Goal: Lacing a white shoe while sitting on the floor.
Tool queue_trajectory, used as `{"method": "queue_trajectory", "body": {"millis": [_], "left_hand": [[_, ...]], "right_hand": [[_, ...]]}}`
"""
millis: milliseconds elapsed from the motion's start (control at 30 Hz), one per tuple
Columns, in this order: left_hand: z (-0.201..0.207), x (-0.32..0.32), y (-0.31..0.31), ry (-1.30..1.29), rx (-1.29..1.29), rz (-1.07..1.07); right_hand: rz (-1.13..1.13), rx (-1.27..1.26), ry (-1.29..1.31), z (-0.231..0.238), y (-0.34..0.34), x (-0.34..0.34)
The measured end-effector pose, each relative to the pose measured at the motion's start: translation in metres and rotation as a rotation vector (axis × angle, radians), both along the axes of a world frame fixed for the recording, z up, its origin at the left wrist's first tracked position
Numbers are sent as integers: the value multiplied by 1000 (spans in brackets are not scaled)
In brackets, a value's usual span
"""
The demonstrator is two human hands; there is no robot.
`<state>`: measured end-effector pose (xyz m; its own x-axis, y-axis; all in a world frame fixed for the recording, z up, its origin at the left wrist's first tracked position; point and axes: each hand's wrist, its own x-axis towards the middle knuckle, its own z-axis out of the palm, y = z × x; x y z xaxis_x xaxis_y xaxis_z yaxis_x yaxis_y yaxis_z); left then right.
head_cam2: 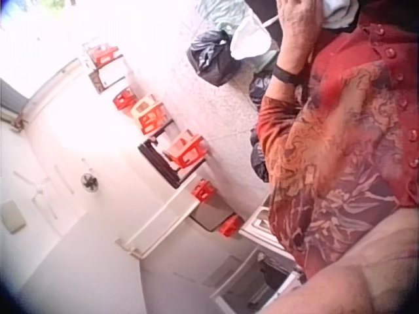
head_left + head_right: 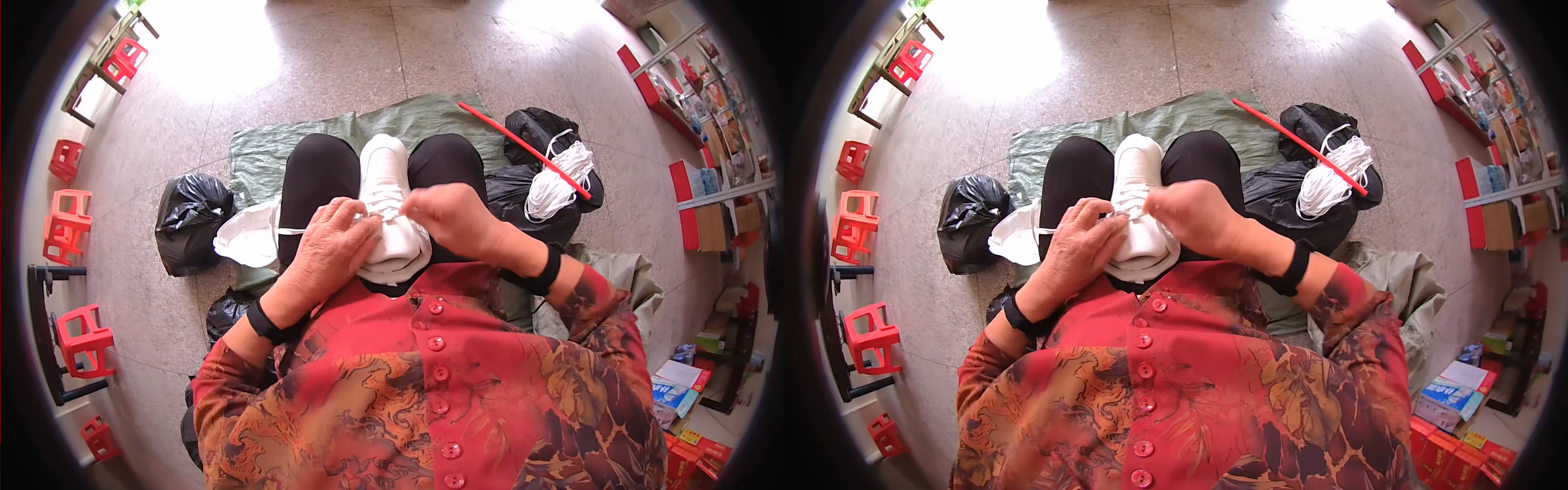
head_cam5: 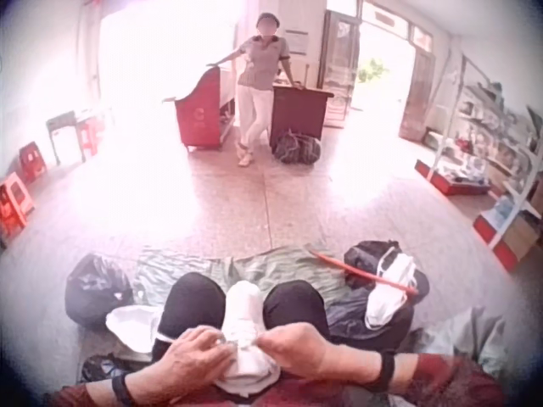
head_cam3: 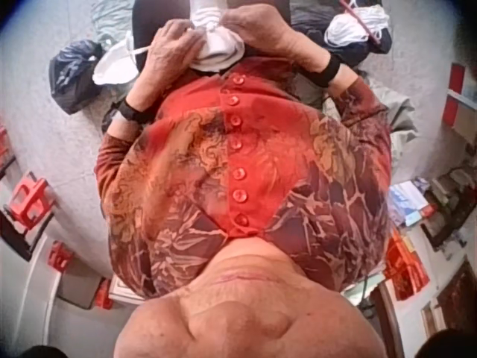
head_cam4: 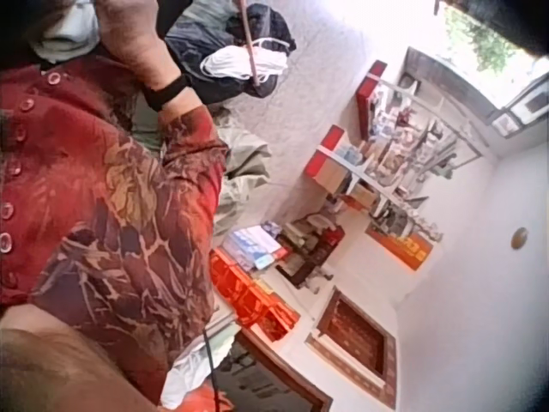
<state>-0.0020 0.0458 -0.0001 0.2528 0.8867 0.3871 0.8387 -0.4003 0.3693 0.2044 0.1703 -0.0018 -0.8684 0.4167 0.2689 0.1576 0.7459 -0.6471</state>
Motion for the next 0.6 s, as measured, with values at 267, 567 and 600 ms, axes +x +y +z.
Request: {"method": "queue_trajectory", "body": {"millis": [267,567,600], "left_hand": [[-3,-3,4,-58,40,-69],[11,-29,0,-118,-52,5],[9,-36,1,-82,-22,-6]], "right_hand": [[203,693,-45,-4,27,21],[-221,-37,-83,-7,3,30],[-227,-37,-80,-1,4,32]]}}
